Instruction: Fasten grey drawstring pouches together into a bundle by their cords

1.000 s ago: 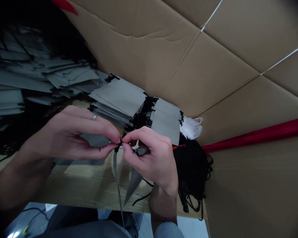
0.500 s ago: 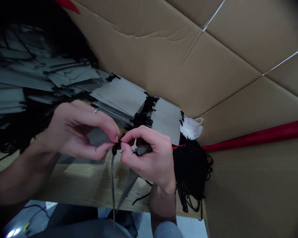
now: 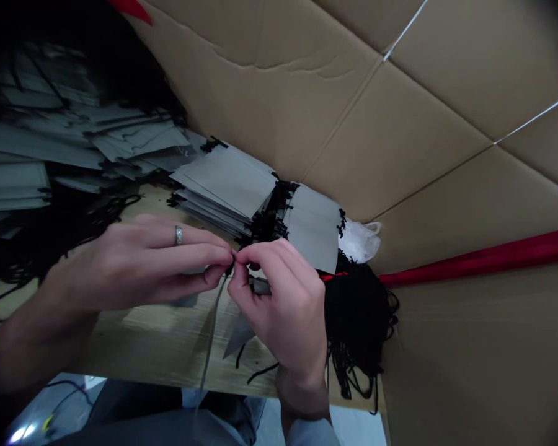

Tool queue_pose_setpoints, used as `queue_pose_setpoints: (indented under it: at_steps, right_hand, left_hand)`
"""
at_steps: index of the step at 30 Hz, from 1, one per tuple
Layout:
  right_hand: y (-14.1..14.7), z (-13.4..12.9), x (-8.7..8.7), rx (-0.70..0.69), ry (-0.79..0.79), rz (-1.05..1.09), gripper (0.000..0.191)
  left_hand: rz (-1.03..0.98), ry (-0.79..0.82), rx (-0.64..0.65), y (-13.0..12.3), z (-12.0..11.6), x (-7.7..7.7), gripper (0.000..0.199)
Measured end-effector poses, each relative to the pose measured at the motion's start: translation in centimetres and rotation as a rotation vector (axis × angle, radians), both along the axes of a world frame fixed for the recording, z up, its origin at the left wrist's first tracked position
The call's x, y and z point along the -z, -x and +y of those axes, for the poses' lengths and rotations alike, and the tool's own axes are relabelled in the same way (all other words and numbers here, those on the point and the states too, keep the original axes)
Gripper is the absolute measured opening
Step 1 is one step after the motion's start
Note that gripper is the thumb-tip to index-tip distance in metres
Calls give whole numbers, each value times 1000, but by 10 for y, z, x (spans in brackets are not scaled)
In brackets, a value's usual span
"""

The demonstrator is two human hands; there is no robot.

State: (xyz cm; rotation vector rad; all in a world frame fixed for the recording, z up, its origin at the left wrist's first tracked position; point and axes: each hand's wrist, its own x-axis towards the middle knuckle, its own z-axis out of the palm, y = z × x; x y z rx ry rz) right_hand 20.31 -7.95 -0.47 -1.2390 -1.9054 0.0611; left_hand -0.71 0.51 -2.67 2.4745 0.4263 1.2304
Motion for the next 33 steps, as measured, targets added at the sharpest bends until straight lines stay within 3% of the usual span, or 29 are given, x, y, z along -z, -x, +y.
queue_pose_setpoints:
  at_steps: [5,10,18,27,31,33]
  right_hand:
    - [2,-2,2,14,-107,-42,18]
    - [4,-3,0,-42,-123,50,21]
    - [0,-1,-4,-106,-69,194,24]
    - [4,1,-1,-33,-128,266,23]
    - [4,3,2,75,-214,236,24]
    - [4,5,3,98,-240,214,24]
  left_hand:
    - [-7,-99,-34,-5,-4,5,18]
    - [-155,-209,-74,-7,-3,1,13]
    - [-291,70,108,-11,1,-4,20]
    - [-353,209,145,-15,5,-5,17]
    - [-186,470,238,-17,9,-12,12]
    - [-26,515,285,-16,12,-15,8]
